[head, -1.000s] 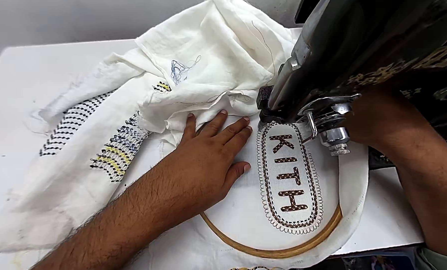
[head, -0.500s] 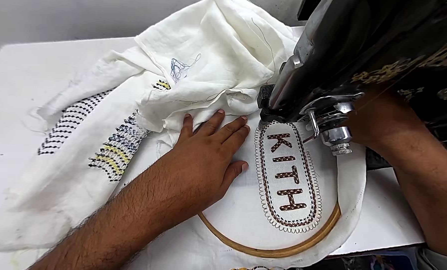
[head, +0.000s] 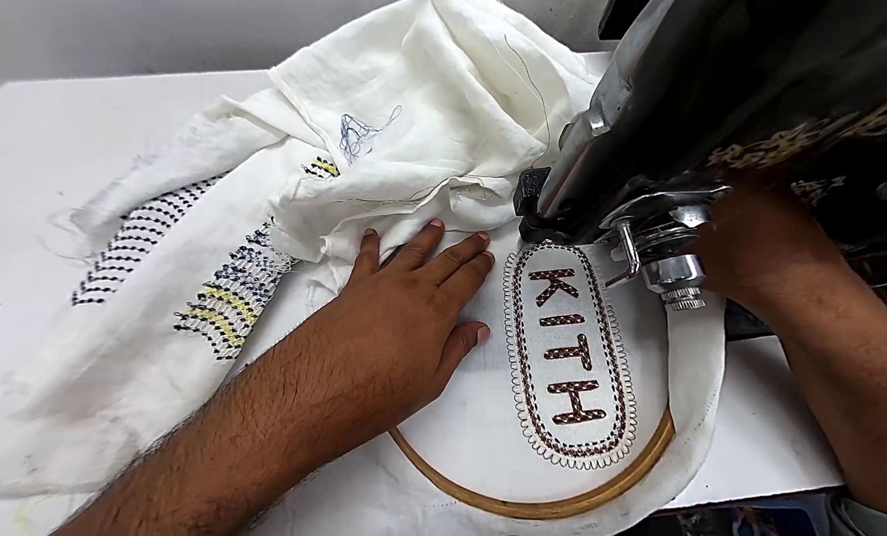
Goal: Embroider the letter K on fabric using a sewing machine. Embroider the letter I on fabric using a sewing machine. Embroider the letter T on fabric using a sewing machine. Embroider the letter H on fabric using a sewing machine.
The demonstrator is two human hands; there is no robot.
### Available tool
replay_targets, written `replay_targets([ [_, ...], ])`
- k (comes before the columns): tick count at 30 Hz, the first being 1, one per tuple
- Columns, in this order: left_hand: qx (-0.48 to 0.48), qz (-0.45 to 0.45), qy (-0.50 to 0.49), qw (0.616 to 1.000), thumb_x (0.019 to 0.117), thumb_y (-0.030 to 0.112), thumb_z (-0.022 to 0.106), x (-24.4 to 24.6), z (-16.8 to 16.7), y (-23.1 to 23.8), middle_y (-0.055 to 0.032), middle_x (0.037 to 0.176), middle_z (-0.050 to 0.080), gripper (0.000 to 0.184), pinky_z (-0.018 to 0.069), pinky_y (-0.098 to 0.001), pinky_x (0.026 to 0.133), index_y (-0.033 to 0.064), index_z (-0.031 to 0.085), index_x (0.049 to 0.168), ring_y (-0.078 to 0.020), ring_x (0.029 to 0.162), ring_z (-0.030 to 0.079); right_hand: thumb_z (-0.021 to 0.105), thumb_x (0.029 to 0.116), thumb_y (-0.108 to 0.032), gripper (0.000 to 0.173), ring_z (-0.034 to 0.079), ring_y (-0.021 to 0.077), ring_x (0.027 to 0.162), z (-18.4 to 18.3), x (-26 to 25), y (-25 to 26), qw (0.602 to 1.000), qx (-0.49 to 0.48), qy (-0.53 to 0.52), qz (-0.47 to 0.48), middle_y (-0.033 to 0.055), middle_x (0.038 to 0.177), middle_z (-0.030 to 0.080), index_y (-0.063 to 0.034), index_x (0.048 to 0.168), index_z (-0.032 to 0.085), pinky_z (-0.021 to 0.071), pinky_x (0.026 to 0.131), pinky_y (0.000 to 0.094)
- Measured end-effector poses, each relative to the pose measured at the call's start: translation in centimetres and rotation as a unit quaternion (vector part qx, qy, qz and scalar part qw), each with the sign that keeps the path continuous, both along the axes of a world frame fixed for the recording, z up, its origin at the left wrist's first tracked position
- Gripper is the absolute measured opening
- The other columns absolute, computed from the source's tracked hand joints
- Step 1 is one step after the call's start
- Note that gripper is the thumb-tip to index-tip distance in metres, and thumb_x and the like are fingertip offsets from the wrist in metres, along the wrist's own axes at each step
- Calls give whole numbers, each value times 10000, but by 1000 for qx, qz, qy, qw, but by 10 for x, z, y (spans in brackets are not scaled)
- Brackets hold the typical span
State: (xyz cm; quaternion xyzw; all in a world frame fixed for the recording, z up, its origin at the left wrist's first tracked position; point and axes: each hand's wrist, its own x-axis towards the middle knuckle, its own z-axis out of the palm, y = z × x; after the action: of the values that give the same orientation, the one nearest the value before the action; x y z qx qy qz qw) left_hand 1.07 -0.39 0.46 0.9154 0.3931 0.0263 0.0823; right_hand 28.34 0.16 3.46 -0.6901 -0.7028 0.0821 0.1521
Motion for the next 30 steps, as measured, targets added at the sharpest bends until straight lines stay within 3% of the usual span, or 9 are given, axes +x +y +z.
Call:
replay_targets([
  [8, 1, -11, 1, 1000, 1046, 486, 370, 0, 0, -2, -5, 1628, 424, 599, 267, -789, 1104, 163, 497, 1534, -349, 1525, 342, 766, 927, -259, 262, 587, 253, 697, 4, 4, 4, 998, -50, -17, -17, 90, 697, 596, -87, 768, 647, 430, 613, 491],
  [16, 0, -1, 5, 1000, 1046, 490, 376, -1, 1, -2, -4, 1627, 424, 592, 292, -780, 1096, 173, 502, 1531, -353, 1520, 350, 757, 927, -203, 271, 539, 200, 631, 4, -4, -3, 1000, -20, 9, -19, 75, 658, 554, -54, 753, 612, 406, 585, 426],
  [30, -3, -9, 18, 1000, 1043, 476, 381, -2, 3, -6, 1, 1628, 423, 588, 320, -762, 1094, 168, 505, 1529, -344, 1518, 356, 787, 908, -224, 260, 593, 239, 672, 4, 0, 1, 998, -55, -4, -10, 78, 685, 597, -93, 745, 633, 438, 597, 475],
])
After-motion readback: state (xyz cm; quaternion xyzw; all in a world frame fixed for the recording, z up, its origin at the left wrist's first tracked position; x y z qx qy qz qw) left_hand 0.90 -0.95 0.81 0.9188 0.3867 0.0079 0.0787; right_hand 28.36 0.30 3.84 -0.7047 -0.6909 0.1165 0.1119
